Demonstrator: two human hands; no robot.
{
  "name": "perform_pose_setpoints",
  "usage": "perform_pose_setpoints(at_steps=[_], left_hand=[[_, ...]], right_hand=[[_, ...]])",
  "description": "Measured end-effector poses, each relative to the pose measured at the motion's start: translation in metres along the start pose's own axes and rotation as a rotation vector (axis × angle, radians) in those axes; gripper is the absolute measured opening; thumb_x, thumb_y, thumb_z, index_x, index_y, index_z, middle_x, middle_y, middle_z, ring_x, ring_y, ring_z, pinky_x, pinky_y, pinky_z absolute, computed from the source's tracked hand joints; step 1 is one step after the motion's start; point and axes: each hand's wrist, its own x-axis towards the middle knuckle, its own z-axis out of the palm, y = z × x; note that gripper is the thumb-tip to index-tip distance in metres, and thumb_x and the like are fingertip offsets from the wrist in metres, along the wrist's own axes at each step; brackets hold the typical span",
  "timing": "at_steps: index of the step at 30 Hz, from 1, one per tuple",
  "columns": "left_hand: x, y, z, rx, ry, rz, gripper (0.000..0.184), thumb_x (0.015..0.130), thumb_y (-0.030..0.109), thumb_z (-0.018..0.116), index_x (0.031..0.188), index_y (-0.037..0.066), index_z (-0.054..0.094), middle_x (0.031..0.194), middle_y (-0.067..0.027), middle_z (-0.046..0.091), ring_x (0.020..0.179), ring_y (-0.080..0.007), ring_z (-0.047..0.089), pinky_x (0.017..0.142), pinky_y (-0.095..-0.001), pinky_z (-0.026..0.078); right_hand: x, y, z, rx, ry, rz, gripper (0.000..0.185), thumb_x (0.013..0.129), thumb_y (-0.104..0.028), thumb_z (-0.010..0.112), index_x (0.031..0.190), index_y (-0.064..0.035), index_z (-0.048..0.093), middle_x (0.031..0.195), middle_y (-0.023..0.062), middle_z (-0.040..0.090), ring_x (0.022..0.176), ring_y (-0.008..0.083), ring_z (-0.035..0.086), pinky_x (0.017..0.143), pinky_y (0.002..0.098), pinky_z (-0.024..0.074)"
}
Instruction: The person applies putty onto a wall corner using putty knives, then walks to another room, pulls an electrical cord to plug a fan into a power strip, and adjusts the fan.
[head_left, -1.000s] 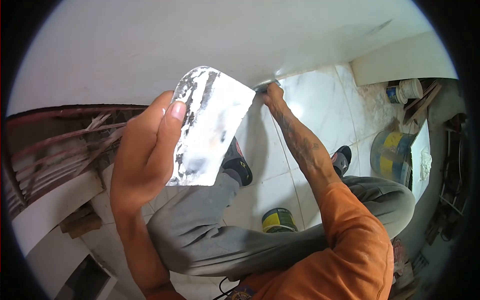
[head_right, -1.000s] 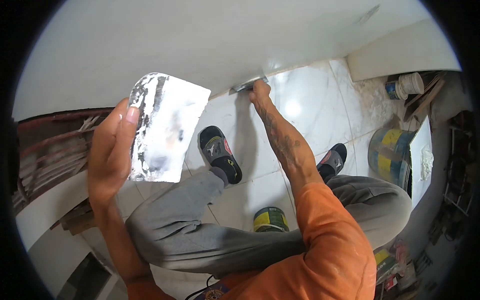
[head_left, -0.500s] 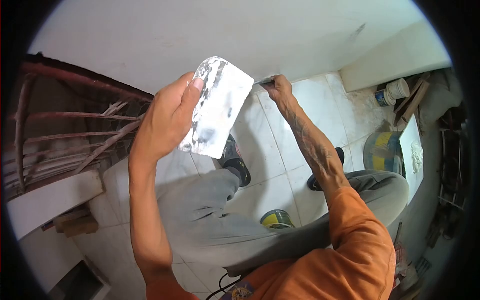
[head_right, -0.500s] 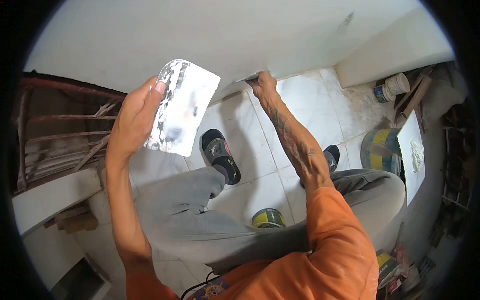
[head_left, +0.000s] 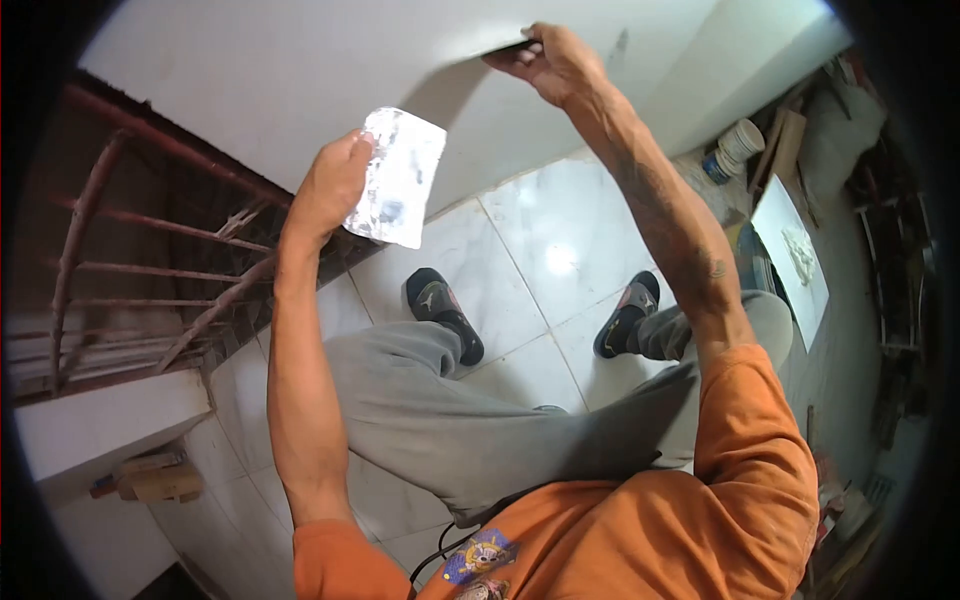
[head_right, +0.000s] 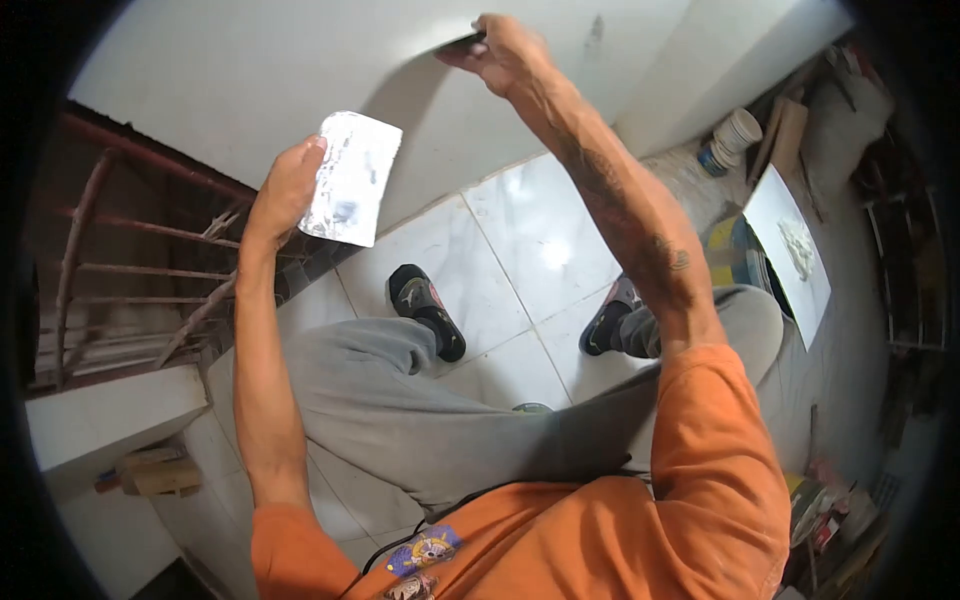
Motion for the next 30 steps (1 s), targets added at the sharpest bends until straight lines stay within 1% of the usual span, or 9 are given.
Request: perform_pose_setpoints(at_steps=[1,4,6,8,10,11,14,22,30], left_hand=[[0.003,0.002,0.002,-0.034,0.013,-0.005,0.036,0.098,0.026,0.038,0.089,-0.005,0.055,0.076,-0.0031,0.056,0.070,-0.0105,0.049,0.069,-0.0284,0.044],[0.006,0.011,0.003,-0.088,0.052,-0.040,0.036,0.099,0.026,0.038,0.092,-0.004,0.056,0.080,-0.0041,0.058,0.072,-0.0097,0.052,0.069,-0.0268,0.045],[0.010,0.022,0.009,-0.153,0.070,-0.068,0.036,0.099,0.027,0.039,0.099,-0.004,0.057,0.085,-0.0042,0.060,0.075,-0.0089,0.053,0.071,-0.0251,0.045],[0.001,0.044,0.023,-0.266,0.097,-0.114,0.036,0.099,0.028,0.040,0.101,-0.004,0.057,0.087,-0.0040,0.060,0.077,-0.0088,0.054,0.071,-0.0248,0.045],[-0.004,0.046,0.024,-0.240,0.056,-0.141,0.037,0.099,0.029,0.041,0.103,-0.004,0.058,0.089,-0.0036,0.060,0.078,-0.0082,0.054,0.073,-0.0242,0.045],[-0.003,0.049,0.028,-0.221,0.035,-0.152,0.037,0.099,0.029,0.041,0.104,-0.004,0.058,0.089,-0.0034,0.061,0.079,-0.0079,0.054,0.073,-0.0238,0.045],[-0.002,0.052,0.038,-0.162,0.012,-0.202,0.037,0.099,0.030,0.042,0.106,-0.003,0.058,0.090,-0.0030,0.060,0.080,-0.0080,0.053,0.075,-0.0233,0.044],[0.020,0.053,0.039,-0.077,-0.009,-0.376,0.035,0.099,0.026,0.042,0.112,-0.003,0.056,0.093,-0.0026,0.060,0.083,-0.0071,0.051,0.077,-0.0227,0.042],[0.023,0.052,0.027,-0.100,-0.043,-0.417,0.037,0.099,0.026,0.042,0.118,-0.004,0.055,0.096,-0.0038,0.060,0.087,-0.0079,0.053,0.081,-0.0224,0.042]], right_hand=[[-0.026,-0.024,0.008,0.011,-0.057,-0.040,0.020,0.092,0.000,0.033,0.108,0.0119,0.036,0.109,0.0228,0.046,0.097,0.0332,0.054,0.097,0.0616,0.0437],[-0.019,-0.028,-0.048,0.063,0.005,-0.060,0.029,0.087,0.002,0.041,0.112,0.0150,0.039,0.111,0.0271,0.049,0.105,0.0392,0.055,0.091,0.0615,0.0476],[-0.027,0.004,-0.086,0.037,0.124,0.020,0.030,0.086,0.001,0.044,0.115,0.0088,0.042,0.113,0.0211,0.051,0.104,0.0370,0.056,0.090,0.0570,0.0491],[-0.025,0.067,-0.139,-0.049,0.188,0.144,0.027,0.087,0.002,0.043,0.112,0.0057,0.048,0.111,0.0184,0.053,0.101,0.0315,0.056,0.094,0.0503,0.0472],[0.000,0.165,-0.218,-0.015,0.202,0.292,0.029,0.082,0.005,0.045,0.111,0.0063,0.050,0.107,0.0193,0.054,0.095,0.0335,0.059,0.091,0.0547,0.0482],[-0.011,0.177,-0.213,0.104,0.434,0.334,0.031,0.081,0.006,0.045,0.111,0.0070,0.049,0.106,0.0198,0.054,0.096,0.0369,0.058,0.088,0.0599,0.0484],[0.005,0.236,-0.245,0.141,0.544,0.380,0.036,0.080,0.007,0.044,0.116,0.0096,0.045,0.112,0.0220,0.053,0.102,0.0400,0.057,0.086,0.0616,0.0484],[0.069,0.327,-0.274,0.086,0.661,0.302,0.033,0.074,0.002,0.046,0.104,0.0115,0.054,0.096,0.0167,0.058,0.081,0.0272,0.061,0.064,0.0430,0.0518],[0.094,0.326,-0.266,0.110,0.614,0.311,0.032,0.078,-0.004,0.053,0.107,0.0100,0.055,0.098,0.0159,0.060,0.086,0.0256,0.061,0.067,0.0393,0.0504]])
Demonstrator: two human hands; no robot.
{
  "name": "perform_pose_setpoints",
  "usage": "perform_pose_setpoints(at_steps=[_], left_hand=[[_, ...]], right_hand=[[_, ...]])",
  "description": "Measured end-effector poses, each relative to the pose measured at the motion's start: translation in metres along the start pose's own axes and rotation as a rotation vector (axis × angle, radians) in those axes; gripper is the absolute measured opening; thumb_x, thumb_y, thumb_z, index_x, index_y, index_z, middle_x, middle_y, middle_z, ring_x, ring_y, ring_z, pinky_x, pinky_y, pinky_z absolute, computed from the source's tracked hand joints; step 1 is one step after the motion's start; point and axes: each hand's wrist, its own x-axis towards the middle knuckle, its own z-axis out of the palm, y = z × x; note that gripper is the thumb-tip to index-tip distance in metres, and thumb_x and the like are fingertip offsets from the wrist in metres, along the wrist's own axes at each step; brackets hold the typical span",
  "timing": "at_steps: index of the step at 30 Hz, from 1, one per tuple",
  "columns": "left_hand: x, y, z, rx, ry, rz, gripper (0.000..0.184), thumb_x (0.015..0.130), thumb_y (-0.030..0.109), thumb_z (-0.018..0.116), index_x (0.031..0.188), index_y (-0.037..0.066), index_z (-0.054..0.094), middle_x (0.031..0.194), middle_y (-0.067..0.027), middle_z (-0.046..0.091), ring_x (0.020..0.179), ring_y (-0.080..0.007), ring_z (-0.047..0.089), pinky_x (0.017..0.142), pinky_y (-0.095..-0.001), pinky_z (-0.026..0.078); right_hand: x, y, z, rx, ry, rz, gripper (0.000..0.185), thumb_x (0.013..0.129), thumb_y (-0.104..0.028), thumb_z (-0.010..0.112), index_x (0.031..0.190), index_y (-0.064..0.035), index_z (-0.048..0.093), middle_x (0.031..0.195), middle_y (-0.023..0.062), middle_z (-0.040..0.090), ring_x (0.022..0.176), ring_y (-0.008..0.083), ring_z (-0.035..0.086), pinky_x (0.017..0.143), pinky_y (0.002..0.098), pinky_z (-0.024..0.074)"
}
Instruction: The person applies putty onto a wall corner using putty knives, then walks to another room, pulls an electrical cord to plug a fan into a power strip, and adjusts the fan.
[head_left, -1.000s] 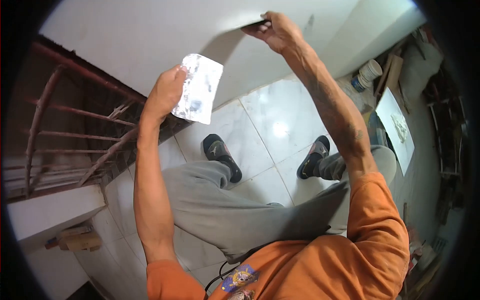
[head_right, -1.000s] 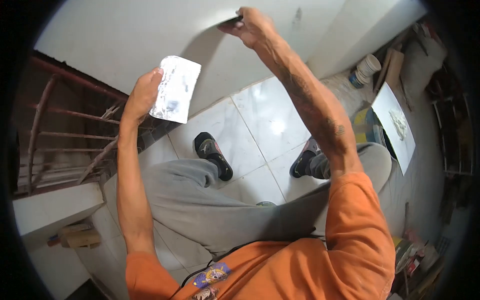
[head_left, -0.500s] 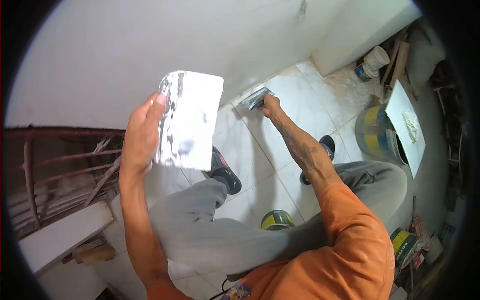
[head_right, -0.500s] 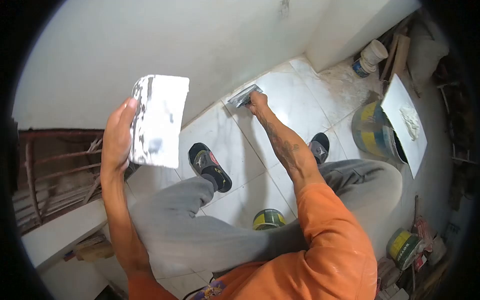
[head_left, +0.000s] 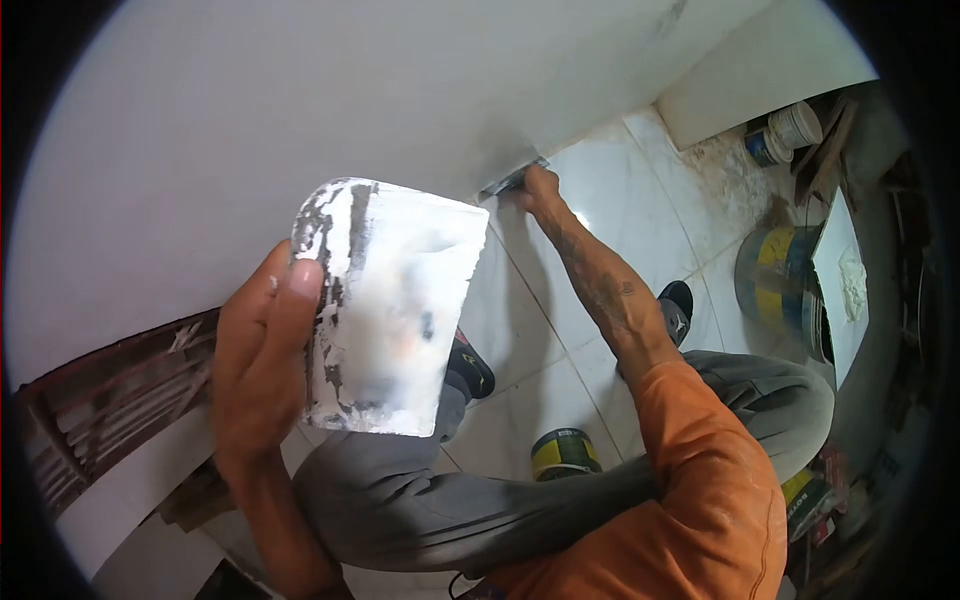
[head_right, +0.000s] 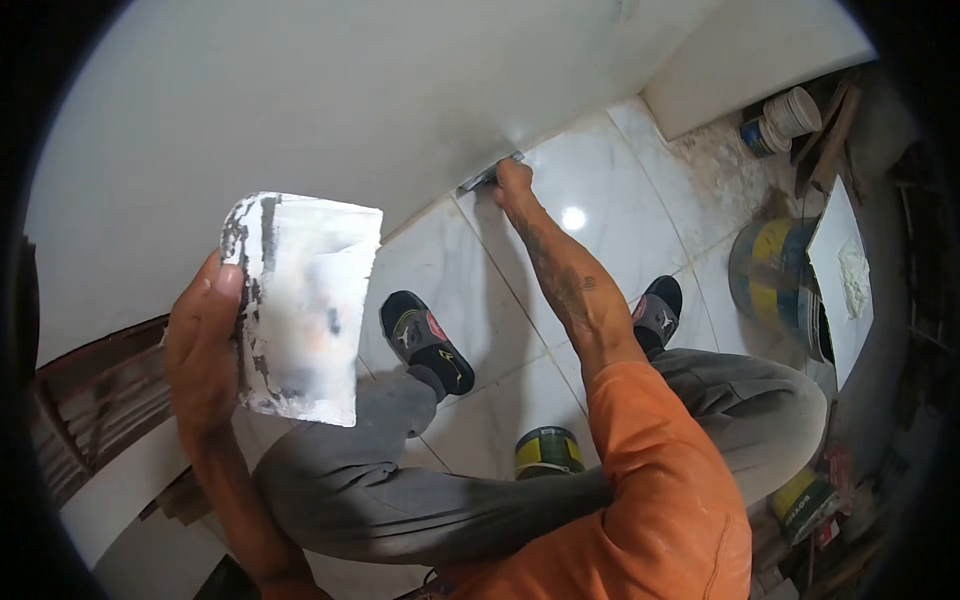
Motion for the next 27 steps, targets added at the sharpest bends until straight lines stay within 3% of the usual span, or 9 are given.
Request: perform_pose_setpoints(at_steps=[1,4,7,11,14,22,25,27], left_hand=[[-0.001,0.001,0.000,0.005,-0.008,-0.021,0.037,0.099,0.025,0.042,0.118,-0.004,0.055,0.096,-0.0039,0.060,0.087,-0.0079,0.052,0.081,-0.0223,0.042],[-0.009,0.002,0.003,0.099,0.024,0.060,0.035,0.100,0.026,0.040,0.108,-0.003,0.058,0.087,-0.0004,0.058,0.079,-0.0066,0.050,0.074,-0.0225,0.042],[-0.016,0.005,0.012,-0.001,0.127,0.063,0.035,0.100,0.027,0.041,0.106,-0.002,0.058,0.086,0.0001,0.057,0.079,-0.0068,0.049,0.074,-0.0228,0.042],[-0.014,-0.013,-0.002,-0.052,0.017,0.113,0.034,0.100,0.028,0.043,0.105,-0.002,0.058,0.086,0.0015,0.058,0.079,-0.0041,0.048,0.074,-0.0211,0.041],[-0.016,-0.016,0.000,-0.121,-0.017,0.173,0.033,0.099,0.027,0.043,0.105,-0.002,0.058,0.086,0.0021,0.058,0.077,-0.0030,0.048,0.072,-0.0200,0.042],[-0.017,-0.021,-0.003,-0.208,-0.087,0.212,0.032,0.099,0.025,0.044,0.106,-0.003,0.058,0.087,0.0009,0.060,0.074,-0.0025,0.051,0.069,-0.0199,0.044],[-0.007,-0.032,-0.006,-0.155,-0.090,0.235,0.033,0.100,0.025,0.043,0.107,-0.003,0.058,0.088,-0.0002,0.061,0.074,-0.0030,0.053,0.068,-0.0209,0.045],[-0.009,-0.032,-0.006,-0.156,-0.079,0.232,0.033,0.100,0.025,0.042,0.107,-0.003,0.058,0.088,-0.0003,0.061,0.074,-0.0031,0.053,0.068,-0.0210,0.045]], right_hand=[[0.000,-0.001,0.002,0.050,-0.044,-0.008,0.031,0.079,-0.005,0.055,0.107,0.0098,0.055,0.098,0.0166,0.060,0.087,0.0265,0.061,0.068,0.0402,0.0505],[-0.042,-0.040,0.018,-0.018,0.014,0.044,0.030,0.084,-0.001,0.052,0.112,0.0064,0.054,0.113,0.0196,0.057,0.108,0.0376,0.056,0.090,0.0594,0.0454],[-0.062,-0.068,0.028,0.038,-0.072,0.038,0.032,0.085,0.000,0.044,0.115,0.0083,0.049,0.118,0.0225,0.053,0.111,0.0413,0.053,0.094,0.0606,0.0426],[-0.108,-0.111,0.051,0.066,-0.172,0.001,0.036,0.085,0.002,0.035,0.119,0.0134,0.040,0.123,0.0294,0.046,0.115,0.0453,0.048,0.098,0.0608,0.0420],[-0.131,-0.142,0.064,0.027,-0.254,-0.006,0.037,0.085,0.003,0.034,0.120,0.0161,0.035,0.126,0.0330,0.041,0.118,0.0468,0.044,0.098,0.0619,0.0423],[-0.178,-0.224,0.124,-0.048,-0.365,-0.133,0.025,0.086,0.000,0.039,0.108,0.0129,0.037,0.109,0.0260,0.046,0.103,0.0434,0.054,0.090,0.0579,0.0518],[-0.217,-0.247,0.141,-0.423,-0.466,-0.375,0.021,0.087,-0.001,0.041,0.103,0.0126,0.039,0.104,0.0243,0.047,0.095,0.0412,0.057,0.085,0.0557,0.0553],[-0.250,-0.254,0.159,-0.267,-0.350,-0.350,0.019,0.087,-0.001,0.042,0.101,0.0126,0.041,0.104,0.0239,0.048,0.092,0.0401,0.058,0.083,0.0543,0.0567]])
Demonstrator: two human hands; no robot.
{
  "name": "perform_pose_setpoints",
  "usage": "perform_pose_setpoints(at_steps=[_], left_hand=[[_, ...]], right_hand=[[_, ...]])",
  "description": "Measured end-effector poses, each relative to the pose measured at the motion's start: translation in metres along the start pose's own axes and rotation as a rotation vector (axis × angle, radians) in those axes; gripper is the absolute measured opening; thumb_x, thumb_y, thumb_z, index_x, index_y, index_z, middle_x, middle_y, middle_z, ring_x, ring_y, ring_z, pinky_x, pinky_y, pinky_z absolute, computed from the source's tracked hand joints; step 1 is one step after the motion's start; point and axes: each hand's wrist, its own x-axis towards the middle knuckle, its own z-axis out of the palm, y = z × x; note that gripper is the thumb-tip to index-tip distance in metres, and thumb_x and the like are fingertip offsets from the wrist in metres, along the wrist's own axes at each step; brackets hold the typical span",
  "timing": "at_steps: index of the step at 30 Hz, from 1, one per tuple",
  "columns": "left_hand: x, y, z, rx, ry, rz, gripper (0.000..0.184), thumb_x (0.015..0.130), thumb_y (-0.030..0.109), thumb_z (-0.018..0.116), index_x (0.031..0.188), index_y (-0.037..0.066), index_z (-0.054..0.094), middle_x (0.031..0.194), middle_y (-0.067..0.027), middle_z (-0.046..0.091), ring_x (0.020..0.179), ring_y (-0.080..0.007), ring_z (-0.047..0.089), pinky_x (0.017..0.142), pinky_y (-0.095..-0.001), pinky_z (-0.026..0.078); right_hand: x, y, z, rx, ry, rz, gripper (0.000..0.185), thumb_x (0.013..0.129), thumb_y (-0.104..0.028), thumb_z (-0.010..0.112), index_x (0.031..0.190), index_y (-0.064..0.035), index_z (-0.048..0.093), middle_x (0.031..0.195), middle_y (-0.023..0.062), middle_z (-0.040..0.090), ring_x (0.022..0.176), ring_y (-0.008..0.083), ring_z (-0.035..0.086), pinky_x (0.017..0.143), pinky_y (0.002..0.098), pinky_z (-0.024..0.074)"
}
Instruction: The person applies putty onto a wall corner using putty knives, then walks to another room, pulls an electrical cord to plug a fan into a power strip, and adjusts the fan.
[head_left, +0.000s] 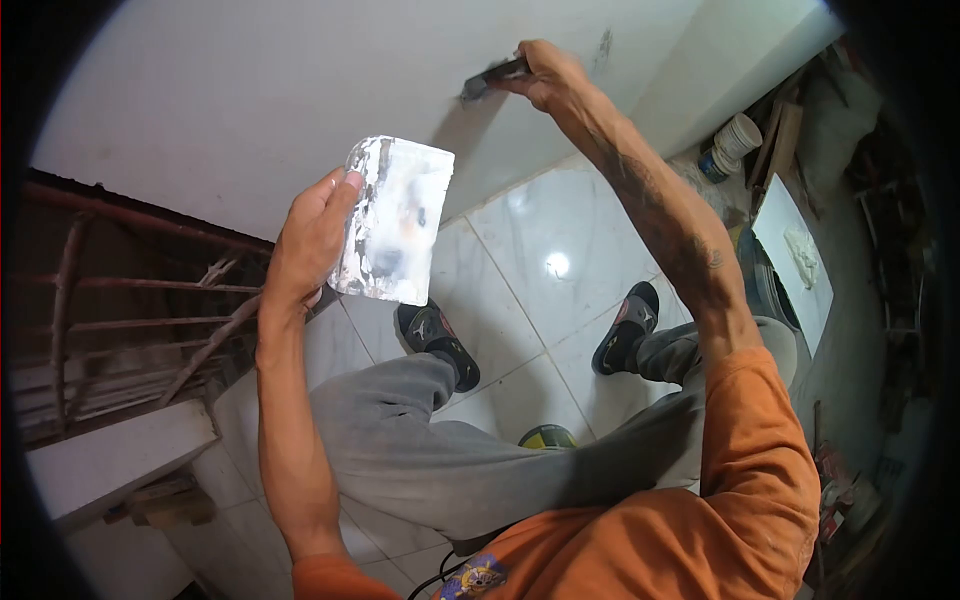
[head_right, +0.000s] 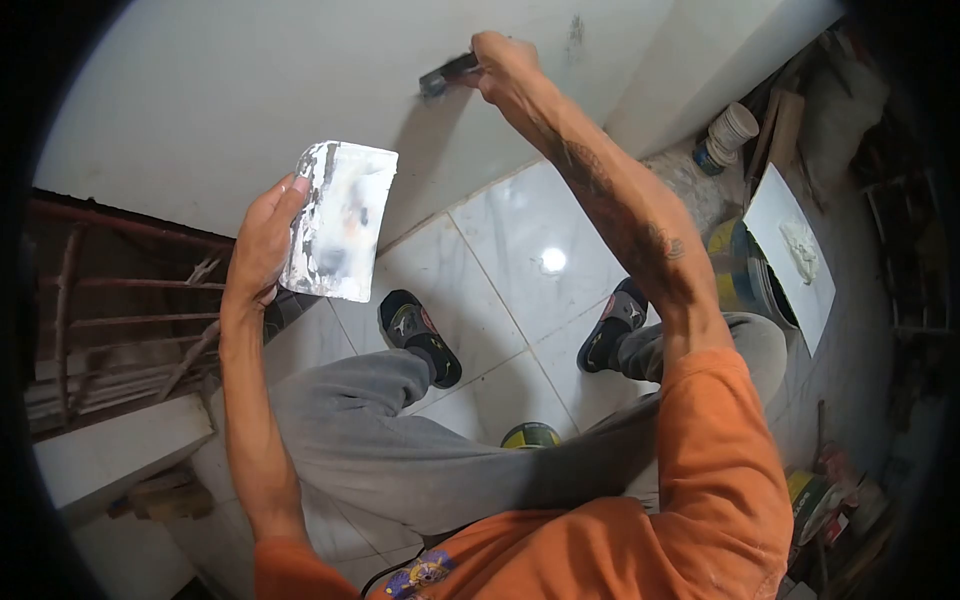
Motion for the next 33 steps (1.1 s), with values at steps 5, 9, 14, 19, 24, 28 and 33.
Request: perform_pose_setpoints(at_steps=[5,9,14,19,24,28,33], left_hand=[[-0.003,0.010,0.012,-0.052,0.032,-0.025,0.034,0.100,0.025,0.042,0.108,-0.004,0.058,0.087,-0.0004,0.060,0.074,-0.0038,0.053,0.069,-0.0210,0.045],[-0.003,0.019,0.013,0.124,0.046,-0.044,0.033,0.100,0.026,0.041,0.106,-0.003,0.057,0.086,0.0012,0.058,0.077,-0.0041,0.050,0.071,-0.0213,0.043],[0.003,0.033,0.017,0.267,0.073,-0.154,0.034,0.099,0.025,0.040,0.110,-0.003,0.057,0.088,-0.0001,0.057,0.081,-0.0066,0.048,0.076,-0.0222,0.041],[0.012,0.026,0.015,0.297,0.096,-0.172,0.033,0.099,0.022,0.041,0.111,-0.003,0.058,0.088,-0.0021,0.059,0.081,-0.0075,0.049,0.076,-0.0225,0.041],[0.015,0.024,0.013,0.314,0.079,-0.221,0.032,0.099,0.021,0.041,0.111,-0.003,0.058,0.088,-0.0027,0.059,0.079,-0.0076,0.049,0.073,-0.0232,0.041],[0.015,0.024,0.012,0.282,0.057,-0.189,0.031,0.099,0.021,0.041,0.109,-0.003,0.059,0.086,-0.0021,0.059,0.077,-0.0073,0.049,0.071,-0.0232,0.041],[0.012,0.028,0.007,0.303,0.012,-0.229,0.030,0.099,0.022,0.041,0.103,-0.002,0.058,0.083,-0.0002,0.056,0.076,-0.0061,0.046,0.070,-0.0223,0.040]], right_hand=[[-0.056,-0.031,-0.033,0.292,-0.086,-0.127,0.022,0.088,-0.001,0.040,0.106,0.0109,0.043,0.113,0.0217,0.049,0.100,0.0335,0.056,0.097,0.0525,0.0478],[-0.030,0.052,-0.119,0.345,0.005,-0.024,0.025,0.083,0.002,0.045,0.106,0.0104,0.049,0.105,0.0210,0.054,0.100,0.0336,0.057,0.089,0.0554,0.0470],[0.049,0.245,-0.197,0.293,0.347,0.247,0.035,0.084,0.004,0.042,0.119,0.0064,0.046,0.115,0.0190,0.054,0.104,0.0371,0.057,0.087,0.0625,0.0457],[0.088,0.293,-0.199,0.185,0.368,0.217,0.036,0.073,0.004,0.042,0.107,0.0150,0.050,0.103,0.0224,0.057,0.091,0.0395,0.061,0.073,0.0542,0.0537],[0.102,0.297,-0.190,0.153,0.386,0.223,0.038,0.076,0.002,0.043,0.111,0.0156,0.048,0.103,0.0240,0.057,0.088,0.0407,0.062,0.071,0.0558,0.0542],[0.117,0.293,-0.183,0.189,0.330,0.289,0.035,0.080,0.002,0.042,0.112,0.0139,0.048,0.106,0.0260,0.056,0.090,0.0421,0.061,0.070,0.0572,0.0543],[0.116,0.257,-0.171,0.098,0.299,0.287,0.032,0.085,-0.002,0.042,0.114,0.0115,0.047,0.111,0.0272,0.053,0.094,0.0428,0.059,0.070,0.0571,0.0549]])
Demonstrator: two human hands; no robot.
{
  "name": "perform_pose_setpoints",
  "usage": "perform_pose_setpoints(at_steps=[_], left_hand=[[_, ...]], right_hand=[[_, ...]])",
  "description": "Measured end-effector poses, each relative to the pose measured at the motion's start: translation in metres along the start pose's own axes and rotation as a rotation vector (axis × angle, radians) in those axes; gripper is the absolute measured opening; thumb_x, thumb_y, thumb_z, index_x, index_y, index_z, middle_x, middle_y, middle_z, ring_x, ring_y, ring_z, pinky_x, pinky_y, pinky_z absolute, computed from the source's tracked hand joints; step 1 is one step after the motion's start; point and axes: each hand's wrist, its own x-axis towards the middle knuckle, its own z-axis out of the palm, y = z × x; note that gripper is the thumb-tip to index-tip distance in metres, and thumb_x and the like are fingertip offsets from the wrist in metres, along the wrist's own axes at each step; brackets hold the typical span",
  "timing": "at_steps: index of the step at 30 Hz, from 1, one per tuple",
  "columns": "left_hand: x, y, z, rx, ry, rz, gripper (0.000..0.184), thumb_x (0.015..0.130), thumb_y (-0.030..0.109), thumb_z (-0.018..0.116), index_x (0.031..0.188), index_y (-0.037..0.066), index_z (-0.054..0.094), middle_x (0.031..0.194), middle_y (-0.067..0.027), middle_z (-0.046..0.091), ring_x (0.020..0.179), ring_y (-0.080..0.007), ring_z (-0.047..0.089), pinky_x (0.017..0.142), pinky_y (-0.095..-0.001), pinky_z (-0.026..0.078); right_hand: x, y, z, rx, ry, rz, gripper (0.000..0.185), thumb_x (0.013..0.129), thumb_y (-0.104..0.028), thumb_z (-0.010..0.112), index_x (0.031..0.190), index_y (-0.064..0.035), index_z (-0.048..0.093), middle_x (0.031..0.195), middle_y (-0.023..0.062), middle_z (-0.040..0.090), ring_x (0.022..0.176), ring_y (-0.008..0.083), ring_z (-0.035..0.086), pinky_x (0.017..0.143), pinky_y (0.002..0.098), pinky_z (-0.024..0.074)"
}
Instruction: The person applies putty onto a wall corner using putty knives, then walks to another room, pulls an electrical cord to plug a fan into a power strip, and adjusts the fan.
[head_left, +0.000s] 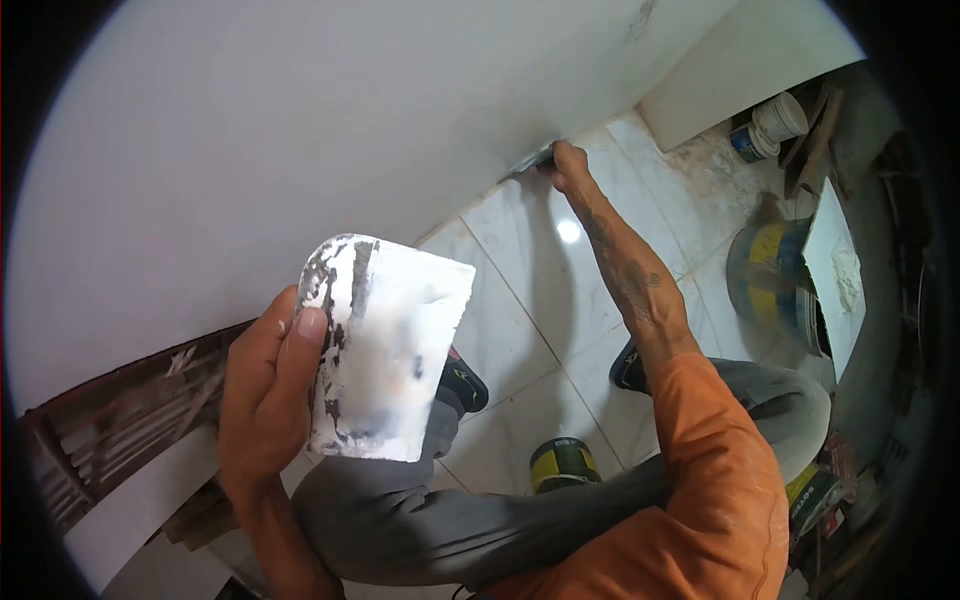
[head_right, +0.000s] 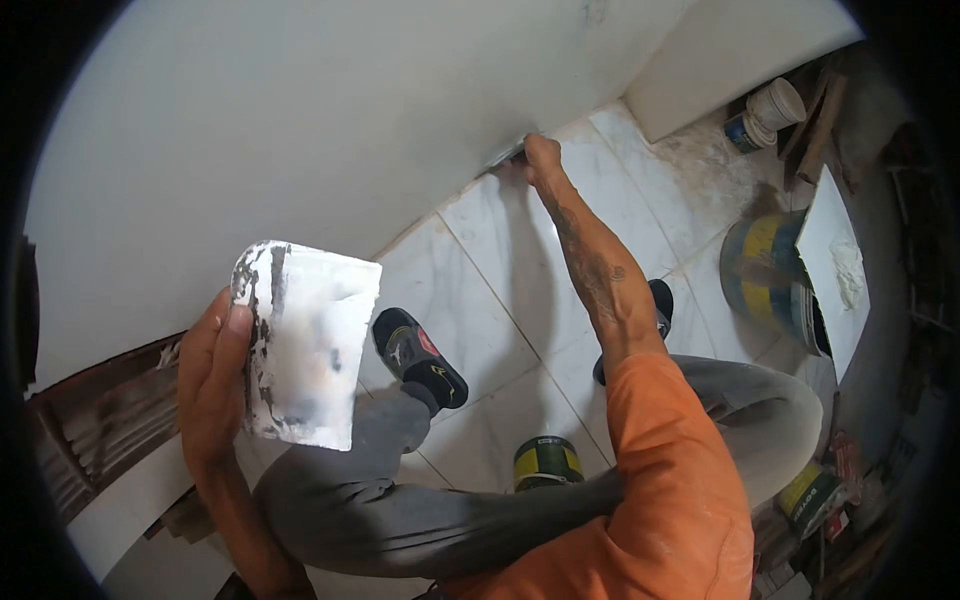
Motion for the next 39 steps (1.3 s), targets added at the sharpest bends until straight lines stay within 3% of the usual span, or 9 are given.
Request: perform_pose_setpoints(at_steps=[14,18,20,23,26,30,34,37,39], left_hand=[[-0.012,-0.007,0.005,-0.189,-0.045,0.175,0.032,0.100,0.026,0.042,0.100,-0.002,0.057,0.082,0.0028,0.055,0.076,-0.0040,0.046,0.071,-0.0210,0.041],[-0.010,-0.010,0.004,-0.118,-0.078,0.226,0.034,0.100,0.027,0.042,0.104,-0.002,0.058,0.085,0.0017,0.058,0.077,-0.0043,0.048,0.073,-0.0211,0.042],[-0.013,-0.005,0.008,-0.206,-0.080,0.182,0.034,0.100,0.027,0.042,0.106,-0.002,0.058,0.086,0.0012,0.059,0.077,-0.0045,0.050,0.073,-0.0212,0.042],[-0.011,-0.005,0.009,-0.222,-0.067,0.149,0.034,0.100,0.027,0.042,0.107,-0.002,0.058,0.087,0.0006,0.059,0.078,-0.0047,0.051,0.074,-0.0212,0.043],[-0.009,0.000,0.012,-0.161,-0.049,0.152,0.033,0.099,0.026,0.042,0.107,-0.002,0.058,0.088,-0.0003,0.059,0.080,-0.0057,0.051,0.075,-0.0217,0.042],[-0.002,0.002,0.016,-0.018,-0.033,0.103,0.033,0.099,0.026,0.041,0.105,-0.002,0.057,0.087,-0.0010,0.057,0.080,-0.0069,0.048,0.075,-0.0231,0.041],[0.000,0.010,0.009,0.020,-0.018,0.058,0.033,0.100,0.025,0.040,0.105,-0.003,0.058,0.087,-0.0012,0.057,0.080,-0.0074,0.047,0.075,-0.0233,0.041],[0.003,0.009,0.004,0.080,-0.034,0.018,0.034,0.099,0.024,0.041,0.110,-0.004,0.058,0.088,-0.0024,0.058,0.082,-0.0085,0.049,0.077,-0.0234,0.041],[0.005,0.015,0.009,0.064,-0.014,0.001,0.035,0.098,0.024,0.041,0.111,-0.005,0.057,0.092,-0.0038,0.059,0.085,-0.0095,0.049,0.080,-0.0242,0.040]], right_hand=[[-0.138,-0.192,0.084,-0.067,-0.341,-0.174,0.027,0.091,-0.005,0.033,0.108,0.0130,0.045,0.104,0.0246,0.054,0.090,0.0371,0.059,0.084,0.0547,0.0553],[-0.198,-0.251,0.115,-0.199,-0.386,-0.346,0.028,0.093,-0.008,0.035,0.107,0.0147,0.045,0.106,0.0240,0.054,0.095,0.0346,0.058,0.088,0.0530,0.0549],[-0.273,-0.257,0.132,-0.242,-0.245,-0.549,0.028,0.092,-0.007,0.039,0.107,0.0150,0.045,0.108,0.0230,0.055,0.098,0.0335,0.058,0.089,0.0507,0.0542],[-0.286,-0.270,0.105,-0.043,-0.396,-0.586,0.017,0.090,-0.008,0.046,0.089,0.0058,0.056,0.084,0.0163,0.061,0.080,0.0285,0.064,0.074,0.0436,0.0546],[-0.281,-0.260,0.049,0.081,-0.472,-0.672,0.026,0.089,-0.006,0.043,0.106,0.0144,0.046,0.105,0.0203,0.055,0.096,0.0300,0.058,0.088,0.0485,0.0526],[-0.180,-0.177,-0.027,0.131,-0.183,-0.356,0.025,0.088,-0.004,0.043,0.108,0.0091,0.049,0.104,0.0190,0.056,0.095,0.0300,0.059,0.090,0.0505,0.0485],[-0.054,-0.067,-0.062,0.015,0.063,-0.105,0.025,0.083,-0.002,0.047,0.104,0.0105,0.053,0.098,0.0204,0.058,0.085,0.0350,0.061,0.068,0.0533,0.0524],[-0.008,-0.034,-0.062,0.028,0.006,-0.095,0.027,0.081,-0.001,0.047,0.104,0.0128,0.052,0.098,0.0224,0.058,0.081,0.0360,0.062,0.064,0.0520,0.0528],[0.007,-0.035,-0.056,-0.093,0.040,-0.067,0.031,0.084,-0.001,0.045,0.111,0.0126,0.049,0.107,0.0230,0.056,0.091,0.0372,0.061,0.073,0.0544,0.0534]])
